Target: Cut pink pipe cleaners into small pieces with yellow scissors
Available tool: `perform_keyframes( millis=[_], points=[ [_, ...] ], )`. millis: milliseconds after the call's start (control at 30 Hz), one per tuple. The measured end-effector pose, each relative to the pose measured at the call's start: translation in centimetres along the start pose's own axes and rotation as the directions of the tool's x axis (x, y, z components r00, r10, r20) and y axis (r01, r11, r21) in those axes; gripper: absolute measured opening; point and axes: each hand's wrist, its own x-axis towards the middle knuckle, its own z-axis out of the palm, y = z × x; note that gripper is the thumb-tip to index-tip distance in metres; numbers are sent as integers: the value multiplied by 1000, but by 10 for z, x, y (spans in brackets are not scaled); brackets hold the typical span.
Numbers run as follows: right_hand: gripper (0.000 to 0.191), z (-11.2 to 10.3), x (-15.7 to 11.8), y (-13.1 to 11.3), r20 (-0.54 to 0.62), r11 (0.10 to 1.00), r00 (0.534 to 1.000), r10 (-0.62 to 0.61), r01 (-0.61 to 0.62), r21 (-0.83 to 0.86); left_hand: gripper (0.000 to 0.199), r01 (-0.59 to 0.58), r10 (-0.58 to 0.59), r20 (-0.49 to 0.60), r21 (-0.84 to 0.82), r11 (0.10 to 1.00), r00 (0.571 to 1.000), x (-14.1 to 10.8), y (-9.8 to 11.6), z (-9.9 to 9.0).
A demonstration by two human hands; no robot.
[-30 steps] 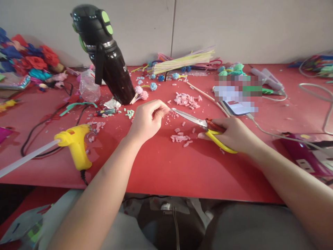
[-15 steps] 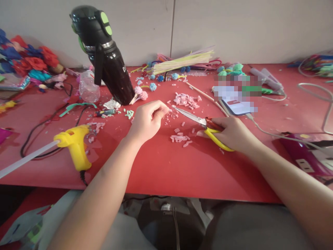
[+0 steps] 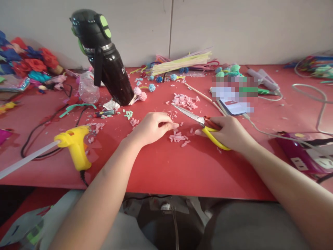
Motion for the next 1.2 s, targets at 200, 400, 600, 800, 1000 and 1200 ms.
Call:
perform_keyframes(
  millis=[200,400,600,800,1000,1200],
  points=[
    [79,1,0,-7,-78,999,997,24,-21,43,9,110,-77,-165,196,974,983,20,-18,-9],
    [79,5,4,-5,-218,998,974,61,-58,23,9,341,-298,-172,354,871,939,72,-26,-9],
    [78,6,7,0,-188,999,981,52,-53,0,11,500,-482,-164,444,743,861,100,-22,1],
    [80,6,7,-3,-176,997,982,66,-71,-24,14,455,-428,-175,498,738,887,101,-40,11],
    [80,5,5,-5,-172,995,981,92,-98,-31,14,456,-332,-365,339,823,870,92,-49,0],
    [78,4,5,-3,-157,995,985,70,-79,-55,12,227,-231,-274,-46,973,934,37,-28,-17]
  ],
)
